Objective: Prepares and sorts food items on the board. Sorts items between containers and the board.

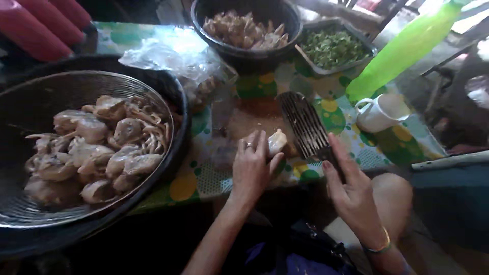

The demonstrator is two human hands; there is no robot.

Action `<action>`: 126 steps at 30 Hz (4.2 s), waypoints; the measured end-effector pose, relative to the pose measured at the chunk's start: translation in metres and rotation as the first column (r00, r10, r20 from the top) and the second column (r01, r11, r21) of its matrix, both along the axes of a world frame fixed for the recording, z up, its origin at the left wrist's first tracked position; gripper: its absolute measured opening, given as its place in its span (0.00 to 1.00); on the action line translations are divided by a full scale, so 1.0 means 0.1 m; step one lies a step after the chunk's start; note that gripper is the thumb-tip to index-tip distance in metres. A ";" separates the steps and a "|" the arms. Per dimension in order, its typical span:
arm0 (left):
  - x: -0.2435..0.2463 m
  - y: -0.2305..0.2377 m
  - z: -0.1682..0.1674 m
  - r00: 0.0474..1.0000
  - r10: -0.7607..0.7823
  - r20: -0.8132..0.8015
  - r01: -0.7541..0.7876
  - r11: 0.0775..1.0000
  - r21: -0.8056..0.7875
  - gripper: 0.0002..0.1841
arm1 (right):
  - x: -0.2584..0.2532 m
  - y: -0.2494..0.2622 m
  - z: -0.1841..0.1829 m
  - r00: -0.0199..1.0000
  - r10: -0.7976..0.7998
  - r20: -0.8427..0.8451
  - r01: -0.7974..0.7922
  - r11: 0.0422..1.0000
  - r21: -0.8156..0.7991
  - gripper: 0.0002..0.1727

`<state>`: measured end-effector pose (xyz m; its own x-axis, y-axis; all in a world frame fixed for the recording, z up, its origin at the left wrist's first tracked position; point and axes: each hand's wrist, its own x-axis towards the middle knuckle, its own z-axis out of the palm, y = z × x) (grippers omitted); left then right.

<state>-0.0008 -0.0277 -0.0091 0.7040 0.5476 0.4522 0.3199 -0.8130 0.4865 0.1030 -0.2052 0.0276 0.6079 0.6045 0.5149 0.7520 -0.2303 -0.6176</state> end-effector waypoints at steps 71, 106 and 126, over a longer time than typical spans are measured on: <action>-0.02 0.25 0.05 0.997 -0.060 0.039 0.068 0.964 -0.259 0.13 | 0.17 0.26 0.46 0.989 0.087 0.122 -0.085 0.996 -0.023 0.31; -0.14 0.58 -0.04 0.937 -0.305 0.172 0.339 0.911 -0.234 0.06 | 0.25 0.32 0.19 0.993 0.107 -0.045 -0.113 0.982 -0.152 0.29; -0.11 0.55 -0.20 0.940 -0.249 0.233 0.293 0.939 -0.177 0.04 | 0.16 0.16 0.60 0.996 0.091 -0.008 -0.090 0.991 0.098 0.26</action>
